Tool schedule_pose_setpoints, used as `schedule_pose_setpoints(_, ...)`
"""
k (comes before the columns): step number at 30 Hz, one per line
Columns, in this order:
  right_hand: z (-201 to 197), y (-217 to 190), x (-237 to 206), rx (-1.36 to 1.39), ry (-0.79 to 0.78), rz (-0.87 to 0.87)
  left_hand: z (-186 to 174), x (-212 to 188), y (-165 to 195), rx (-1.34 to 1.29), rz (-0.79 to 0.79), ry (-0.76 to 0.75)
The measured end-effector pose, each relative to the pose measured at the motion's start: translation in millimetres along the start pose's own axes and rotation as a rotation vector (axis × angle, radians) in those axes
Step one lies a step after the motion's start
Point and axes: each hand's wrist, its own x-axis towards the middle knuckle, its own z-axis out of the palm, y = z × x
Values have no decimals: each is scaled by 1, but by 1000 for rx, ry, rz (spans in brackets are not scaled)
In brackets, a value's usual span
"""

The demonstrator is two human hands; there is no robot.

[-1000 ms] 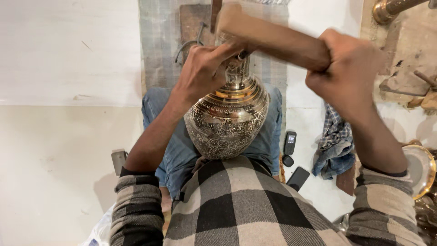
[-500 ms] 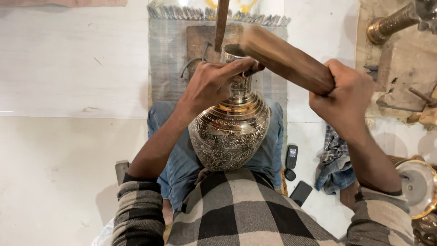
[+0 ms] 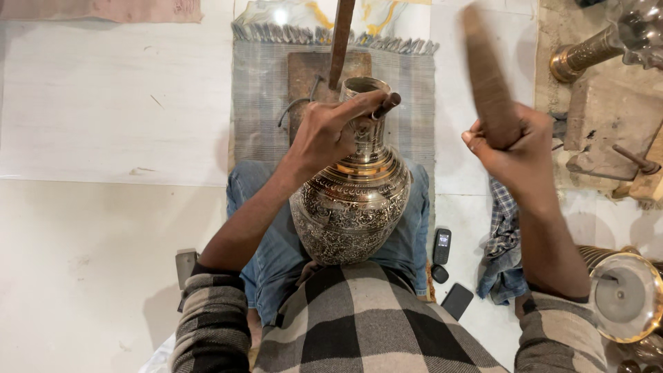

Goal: The person sits on the floor and uses a metal chisel and wooden mallet to engrave decorative patterns on a silver-colored metal vase. The person holds the chisel against the vase with the left hand and repeatedly strikes it with the mallet in the right hand, rotating the vase to work around its circumference.

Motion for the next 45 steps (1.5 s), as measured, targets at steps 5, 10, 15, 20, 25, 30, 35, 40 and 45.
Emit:
schedule_pose_setpoints(5, -11, -8, 15, -790, 38, -248, -2, 1, 4, 15, 9, 18)
schedule_pose_setpoints(10, -19, -22, 25, 72, -15, -38, -2, 1, 10, 59, -141, -64)
schedule_pose_setpoints(15, -5, 6, 0, -724, 52, -103, -2, 8, 6, -88, -84, 91)
schedule_pose_setpoints(20, 63, 63, -26, 228, -66, 445, -9, 17, -7, -567, -142, 76)
schedule_pose_setpoints(25, 116, 77, -82, 429, 43, 570, -20, 38, -22, -237, 84, -247)
schedule_pose_setpoints(30, 127, 59, -119, 318, 141, 547, -27, 71, -37, -130, 210, -528)
schedule_pose_setpoints(35, 133, 39, -116, 190, 270, 504, -28, 92, -37, -50, 343, -731)
schedule_pose_setpoints(40, 135, 33, -106, 0, 272, 575, -34, 95, -32, 154, 492, -828)
schedule_pose_setpoints(45, 135, 40, -99, 242, 404, 394, -32, 97, -38, 104, 485, -794)
